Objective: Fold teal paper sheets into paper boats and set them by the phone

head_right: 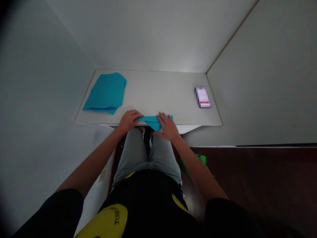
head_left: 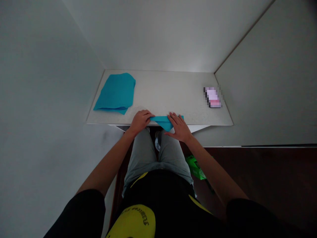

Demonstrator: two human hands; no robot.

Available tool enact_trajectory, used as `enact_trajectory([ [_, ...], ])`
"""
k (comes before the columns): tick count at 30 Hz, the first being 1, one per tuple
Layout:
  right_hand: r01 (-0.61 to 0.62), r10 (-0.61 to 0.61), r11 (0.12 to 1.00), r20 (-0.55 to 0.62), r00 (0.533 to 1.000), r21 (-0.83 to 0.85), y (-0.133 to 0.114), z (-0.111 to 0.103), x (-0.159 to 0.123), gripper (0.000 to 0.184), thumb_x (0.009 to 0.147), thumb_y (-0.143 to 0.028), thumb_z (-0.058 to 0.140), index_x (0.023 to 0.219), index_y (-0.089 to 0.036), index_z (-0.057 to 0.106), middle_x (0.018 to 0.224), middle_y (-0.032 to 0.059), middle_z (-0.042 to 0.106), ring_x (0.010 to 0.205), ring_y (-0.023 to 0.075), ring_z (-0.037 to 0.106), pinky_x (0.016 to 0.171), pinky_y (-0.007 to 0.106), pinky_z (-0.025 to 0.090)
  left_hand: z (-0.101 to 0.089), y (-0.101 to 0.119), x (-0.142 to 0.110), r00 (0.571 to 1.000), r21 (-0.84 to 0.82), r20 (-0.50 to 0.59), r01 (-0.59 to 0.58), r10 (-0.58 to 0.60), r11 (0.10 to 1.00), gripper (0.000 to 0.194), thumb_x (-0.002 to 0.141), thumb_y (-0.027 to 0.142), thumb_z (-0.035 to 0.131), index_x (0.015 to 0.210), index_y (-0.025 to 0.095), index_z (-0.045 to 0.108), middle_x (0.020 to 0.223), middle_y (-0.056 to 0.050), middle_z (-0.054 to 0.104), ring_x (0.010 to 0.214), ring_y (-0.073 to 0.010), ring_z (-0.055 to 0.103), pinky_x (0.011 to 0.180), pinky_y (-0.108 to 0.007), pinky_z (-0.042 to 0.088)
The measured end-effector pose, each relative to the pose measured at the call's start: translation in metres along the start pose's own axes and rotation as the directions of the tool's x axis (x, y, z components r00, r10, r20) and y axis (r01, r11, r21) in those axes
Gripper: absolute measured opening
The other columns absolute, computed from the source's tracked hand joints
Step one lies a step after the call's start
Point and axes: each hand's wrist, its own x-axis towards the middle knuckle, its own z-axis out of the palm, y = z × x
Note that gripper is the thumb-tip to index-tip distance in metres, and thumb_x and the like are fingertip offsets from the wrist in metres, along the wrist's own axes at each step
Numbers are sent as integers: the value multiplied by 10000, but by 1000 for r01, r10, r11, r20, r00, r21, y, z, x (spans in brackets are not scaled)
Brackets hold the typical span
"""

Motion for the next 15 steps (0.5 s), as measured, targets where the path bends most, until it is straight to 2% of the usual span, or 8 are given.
enact_trajectory([
  [5, -11, 12, 1000, 17, 1000, -29, -2, 1, 0, 1078, 989, -785, 621, 1762, -107, 298, 1812, 222, 277, 1691, 422, 252, 1376, 671, 167, 1, -10, -16, 995, 107, -67, -61, 68, 992, 275, 1057, 203, 601, 1213, 255, 822, 1122, -91, 811, 1075, -271, 732, 984, -463, 546],
  [9, -13, 14, 999, 26, 1000, -32, -3, 1, 0, 1066, 1003, -790, 580, 1775, -126, 267, 1815, 220, 268, 1692, 421, 248, 1370, 680, 166, 0, -10, -27, 991, 145, -95, -80, 95, 986, 314, 1038, 178, 576, 1230, 253, 813, 1302, -84, 799, 1206, -274, 731, 1103, -507, 533],
  [12, -15, 16, 999, 21, 1000, -35, -5, 0, 0, 1052, 1008, -777, 574, 1773, -123, 269, 1813, 226, 271, 1694, 422, 242, 1369, 684, 159, 2, 8, -28, 988, 149, -112, -91, 108, 985, 428, 1052, 182, 506, 1409, 237, 736, 1474, -86, 728, 1398, -266, 659, 1281, -546, 426],
  [15, -39, 40, 998, 9, 999, -40, -8, 1, 1, 1015, 1017, -750, 569, 1751, -98, 313, 1806, 237, 285, 1693, 420, 245, 1373, 680, 145, 16, 41, -21, 984, 148, -50, -160, 169, 976, 543, 1088, 267, 465, 1614, 175, 564, 1672, -126, 555, 1611, -273, 459, 1378, -547, 308],
])
